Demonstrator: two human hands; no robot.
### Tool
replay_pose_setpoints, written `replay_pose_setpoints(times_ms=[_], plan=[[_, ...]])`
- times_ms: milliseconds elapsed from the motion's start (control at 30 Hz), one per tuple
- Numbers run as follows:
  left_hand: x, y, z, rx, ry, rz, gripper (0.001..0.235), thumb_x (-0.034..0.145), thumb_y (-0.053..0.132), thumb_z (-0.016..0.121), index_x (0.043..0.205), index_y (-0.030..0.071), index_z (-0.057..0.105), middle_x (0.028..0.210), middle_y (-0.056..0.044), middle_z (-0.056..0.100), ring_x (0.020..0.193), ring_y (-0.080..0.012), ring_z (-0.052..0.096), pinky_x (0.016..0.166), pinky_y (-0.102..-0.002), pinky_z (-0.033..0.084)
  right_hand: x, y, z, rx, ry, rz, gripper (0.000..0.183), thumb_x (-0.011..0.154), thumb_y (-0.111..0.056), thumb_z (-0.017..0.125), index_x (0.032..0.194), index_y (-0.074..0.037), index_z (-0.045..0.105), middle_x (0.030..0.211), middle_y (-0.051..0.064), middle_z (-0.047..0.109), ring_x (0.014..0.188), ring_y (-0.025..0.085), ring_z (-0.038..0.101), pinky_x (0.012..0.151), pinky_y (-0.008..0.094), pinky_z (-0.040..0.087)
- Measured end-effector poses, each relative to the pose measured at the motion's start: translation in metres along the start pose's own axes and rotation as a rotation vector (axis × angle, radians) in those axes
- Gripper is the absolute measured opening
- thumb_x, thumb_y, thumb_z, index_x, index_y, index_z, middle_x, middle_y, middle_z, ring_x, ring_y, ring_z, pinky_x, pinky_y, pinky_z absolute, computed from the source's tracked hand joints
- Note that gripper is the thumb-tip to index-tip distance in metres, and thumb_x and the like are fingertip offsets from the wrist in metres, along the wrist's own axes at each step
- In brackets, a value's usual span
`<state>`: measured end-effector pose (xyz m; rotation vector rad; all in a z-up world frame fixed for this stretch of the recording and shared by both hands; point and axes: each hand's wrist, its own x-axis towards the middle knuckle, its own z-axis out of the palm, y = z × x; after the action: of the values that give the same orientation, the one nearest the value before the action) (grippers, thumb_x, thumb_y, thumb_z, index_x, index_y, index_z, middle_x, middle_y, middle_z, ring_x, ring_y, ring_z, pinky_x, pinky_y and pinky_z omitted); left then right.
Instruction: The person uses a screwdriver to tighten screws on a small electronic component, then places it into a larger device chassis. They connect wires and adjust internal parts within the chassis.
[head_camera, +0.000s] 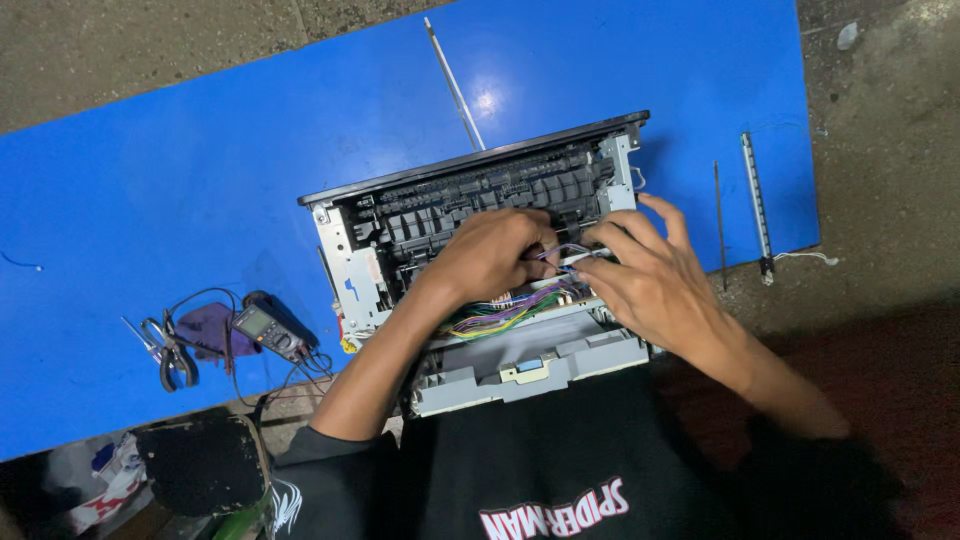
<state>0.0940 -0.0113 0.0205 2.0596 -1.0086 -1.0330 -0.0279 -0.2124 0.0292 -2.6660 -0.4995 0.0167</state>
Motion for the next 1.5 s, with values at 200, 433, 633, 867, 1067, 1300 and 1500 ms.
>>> replay_pose_setpoints(times_ms=[200, 433, 633, 867, 1067, 1300, 1500], plan=[[-0.002, -0.007, -0.004, -0.068, 0.023, 0.091, 0.016, 0.084, 0.013, 0.075, 0.098, 0.007, 0.071, 0.102, -0.007, 0.073, 0.098, -0.0309, 0.069, 0.082, -0.045, 0.052, 0.002, 0.000, -0.016, 0.097, -0.058, 0.010, 0.020, 0.082, -0.026, 0.079, 0.092, -0.008, 0.080, 0.105, 0.005, 0.070, 0.111, 0.023, 0.060, 0.113, 0.056, 0.031], [-0.004, 0.002, 0.009, 0.064, 0.055, 0.065, 0.014, 0.081, 0.016, 0.077, 0.092, 0.007, 0.074, 0.103, -0.012, 0.071, 0.096, -0.0330, 0.069, 0.081, -0.048, 0.051, -0.004, 0.001, -0.026, 0.111, 0.068, -0.056, 0.026, 0.082, -0.028, 0.078, 0.097, -0.007, 0.079, 0.109, 0.010, 0.069, 0.107, 0.027, 0.058, 0.099, 0.047, 0.038], [-0.002, 0.012, 0.020, 0.177, 0.145, 0.124, 0.009, 0.078, 0.010, 0.077, 0.083, 0.002, 0.076, 0.105, -0.014, 0.070, 0.099, -0.0338, 0.065, 0.077, -0.047, 0.055, -0.010, 0.006, -0.015, 0.059, -0.147, -0.026, 0.015, 0.084, -0.022, 0.077, 0.092, -0.009, 0.079, 0.082, 0.002, 0.070, 0.079, 0.019, 0.062, 0.071, 0.036, 0.046], [0.004, 0.011, 0.032, 0.416, 0.335, 0.254, 0.011, 0.066, 0.000, 0.071, 0.076, -0.001, 0.075, 0.117, -0.019, 0.068, 0.104, -0.0334, 0.064, 0.069, -0.040, 0.057, -0.012, 0.006, -0.006, -0.020, -0.208, -0.018, 0.018, 0.080, -0.016, 0.076, 0.096, -0.009, 0.080, 0.080, 0.002, 0.070, 0.078, 0.020, 0.064, 0.068, 0.038, 0.050], [-0.001, 0.015, 0.040, 0.525, 0.391, 0.332, 0.007, 0.077, 0.007, 0.068, 0.075, 0.003, 0.074, 0.099, -0.011, 0.065, 0.097, -0.0250, 0.064, 0.073, -0.039, 0.055, -0.013, 0.003, -0.011, -0.027, -0.202, -0.033, 0.025, 0.077, -0.015, 0.076, 0.100, -0.006, 0.079, 0.087, 0.002, 0.070, 0.085, 0.021, 0.062, 0.072, 0.037, 0.053], [-0.003, 0.014, 0.038, 0.568, 0.359, 0.429, 0.011, 0.078, 0.014, 0.068, 0.071, 0.006, 0.072, 0.097, -0.008, 0.065, 0.098, -0.0235, 0.062, 0.076, -0.038, 0.054, -0.018, -0.005, -0.016, -0.074, -0.133, -0.064, 0.027, 0.079, -0.014, 0.076, 0.104, -0.004, 0.078, 0.093, 0.003, 0.067, 0.089, 0.020, 0.060, 0.074, 0.036, 0.052], [-0.002, 0.009, 0.041, 0.548, 0.373, 0.486, 0.011, 0.080, 0.013, 0.068, 0.075, 0.005, 0.073, 0.097, -0.008, 0.064, 0.098, -0.0238, 0.062, 0.076, -0.038, 0.054, -0.019, -0.005, -0.017, -0.042, -0.143, -0.041, 0.026, 0.080, -0.013, 0.075, 0.105, -0.003, 0.077, 0.093, 0.004, 0.066, 0.091, 0.021, 0.061, 0.076, 0.036, 0.053]])
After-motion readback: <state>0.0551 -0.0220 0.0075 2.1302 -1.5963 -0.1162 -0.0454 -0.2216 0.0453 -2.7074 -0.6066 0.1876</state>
